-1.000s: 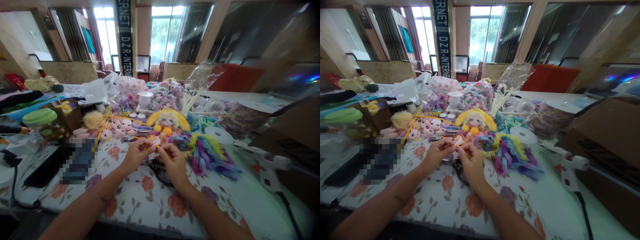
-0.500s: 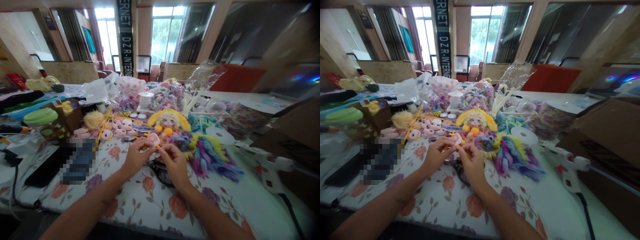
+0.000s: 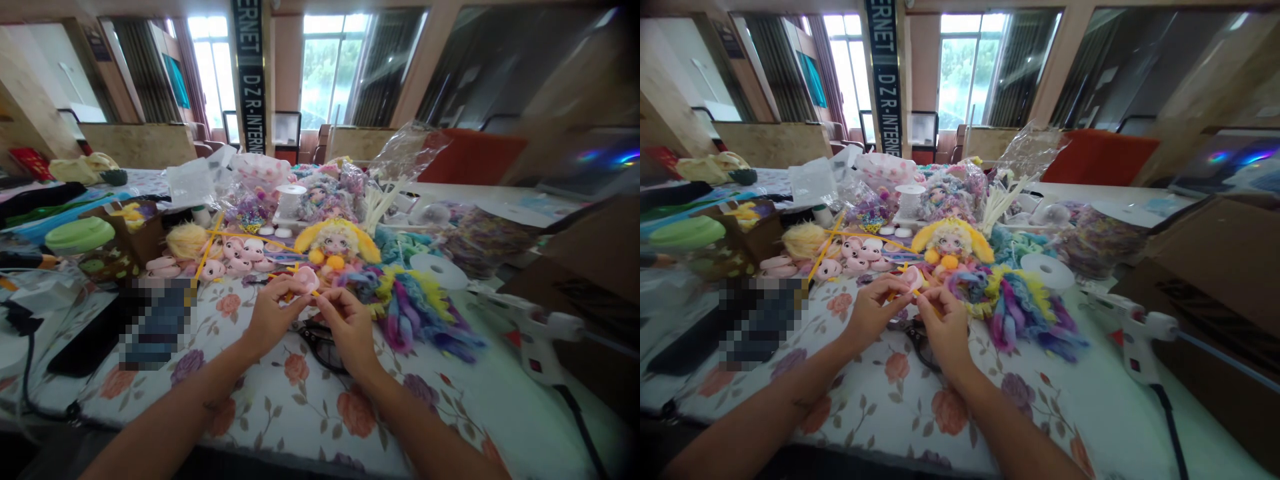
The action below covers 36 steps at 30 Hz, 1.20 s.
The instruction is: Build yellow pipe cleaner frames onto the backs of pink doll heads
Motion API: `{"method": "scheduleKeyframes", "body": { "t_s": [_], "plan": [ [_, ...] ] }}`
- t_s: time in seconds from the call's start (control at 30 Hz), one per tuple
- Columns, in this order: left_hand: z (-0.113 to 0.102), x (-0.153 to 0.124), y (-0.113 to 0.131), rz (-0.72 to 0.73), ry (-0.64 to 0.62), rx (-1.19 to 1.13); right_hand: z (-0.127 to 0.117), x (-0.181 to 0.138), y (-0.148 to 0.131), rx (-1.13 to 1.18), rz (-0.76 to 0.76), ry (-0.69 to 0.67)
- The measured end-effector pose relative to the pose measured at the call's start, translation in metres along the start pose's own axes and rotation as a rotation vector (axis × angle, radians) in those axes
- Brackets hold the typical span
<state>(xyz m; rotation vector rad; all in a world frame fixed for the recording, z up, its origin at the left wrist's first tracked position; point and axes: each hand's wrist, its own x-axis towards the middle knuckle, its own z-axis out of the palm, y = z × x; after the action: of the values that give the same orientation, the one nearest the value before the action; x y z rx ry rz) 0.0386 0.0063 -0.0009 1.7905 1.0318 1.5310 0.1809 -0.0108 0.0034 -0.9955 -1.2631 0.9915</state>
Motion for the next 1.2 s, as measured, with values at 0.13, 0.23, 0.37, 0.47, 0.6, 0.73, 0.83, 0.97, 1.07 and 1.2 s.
{"method": "scheduleKeyframes", "body": {
  "t_s": [0.13,0.23,0.37,0.47,0.6,0.73,0.83,0.97,1.07,1.2],
  "plan": [
    [0.001,-0.001,0.002,0.063,0.018,0.074,0.0,-0.001,-0.001,-0.004,0.005,0.011],
    [0.002,-0.002,0.002,0.152,0.062,0.175,0.001,-0.001,0.0,0.001,0.024,0.017],
    [0.004,-0.005,0.0,0.275,0.119,0.284,0.003,-0.002,0.003,0.028,0.039,0.012],
    [0.007,-0.007,-0.001,0.323,0.149,0.326,0.004,-0.003,0.006,0.055,0.029,0.008],
    [0.008,-0.01,-0.001,0.37,0.161,0.372,0.004,-0.004,0.005,0.016,0.022,0.019],
    [0.008,-0.012,0.001,0.419,0.172,0.403,0.005,-0.006,0.002,-0.001,0.025,0.021],
    [0.008,-0.012,0.002,0.446,0.162,0.452,0.005,-0.006,0.002,-0.003,0.018,0.027],
    [0.009,-0.014,0.004,0.478,0.155,0.539,0.004,-0.007,0.005,-0.04,-0.009,0.044],
    [0.009,-0.016,0.005,0.496,0.159,0.578,0.005,-0.007,0.006,-0.074,-0.036,0.047],
    [0.01,-0.018,0.007,0.512,0.154,0.585,0.005,-0.008,0.003,-0.075,-0.045,0.047]
  ]
}}
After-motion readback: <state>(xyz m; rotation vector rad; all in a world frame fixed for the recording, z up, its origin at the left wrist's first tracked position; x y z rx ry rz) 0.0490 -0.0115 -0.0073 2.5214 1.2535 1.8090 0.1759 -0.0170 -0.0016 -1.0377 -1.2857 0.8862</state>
